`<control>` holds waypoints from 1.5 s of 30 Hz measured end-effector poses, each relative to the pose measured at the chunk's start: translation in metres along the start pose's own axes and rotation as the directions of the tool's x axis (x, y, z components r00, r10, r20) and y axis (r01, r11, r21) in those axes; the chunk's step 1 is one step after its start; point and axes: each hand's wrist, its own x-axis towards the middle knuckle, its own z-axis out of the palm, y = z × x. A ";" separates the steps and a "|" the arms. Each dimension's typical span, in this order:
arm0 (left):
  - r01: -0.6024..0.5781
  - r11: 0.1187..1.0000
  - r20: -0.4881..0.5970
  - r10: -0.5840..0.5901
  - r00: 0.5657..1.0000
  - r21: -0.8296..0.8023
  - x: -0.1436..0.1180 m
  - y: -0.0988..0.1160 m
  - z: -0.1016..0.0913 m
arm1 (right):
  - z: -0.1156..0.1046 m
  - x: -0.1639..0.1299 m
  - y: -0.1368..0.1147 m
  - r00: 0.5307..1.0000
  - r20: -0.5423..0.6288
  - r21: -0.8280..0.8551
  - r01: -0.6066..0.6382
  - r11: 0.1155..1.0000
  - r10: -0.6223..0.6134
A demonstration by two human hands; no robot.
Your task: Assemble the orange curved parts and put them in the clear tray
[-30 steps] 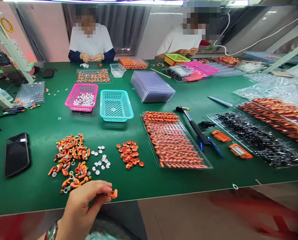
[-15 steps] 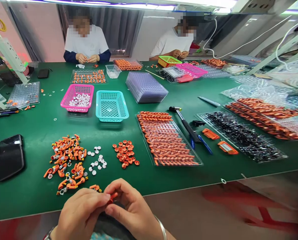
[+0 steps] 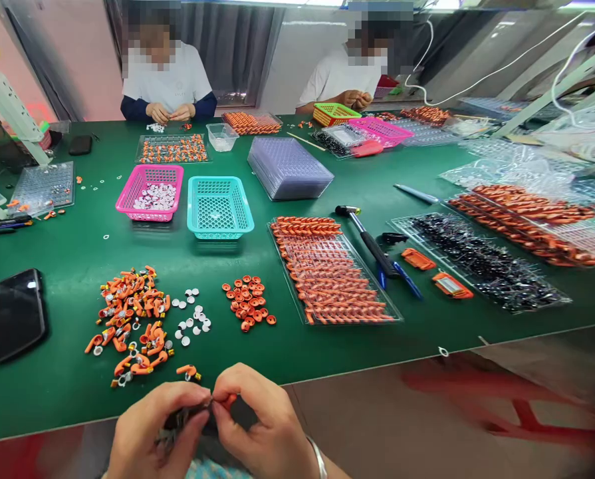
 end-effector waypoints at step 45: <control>-0.143 0.989 0.131 0.138 0.982 0.033 -0.002 0.016 -0.001 | -0.009 -0.011 0.006 0.966 0.034 0.117 0.249 0.961 -0.255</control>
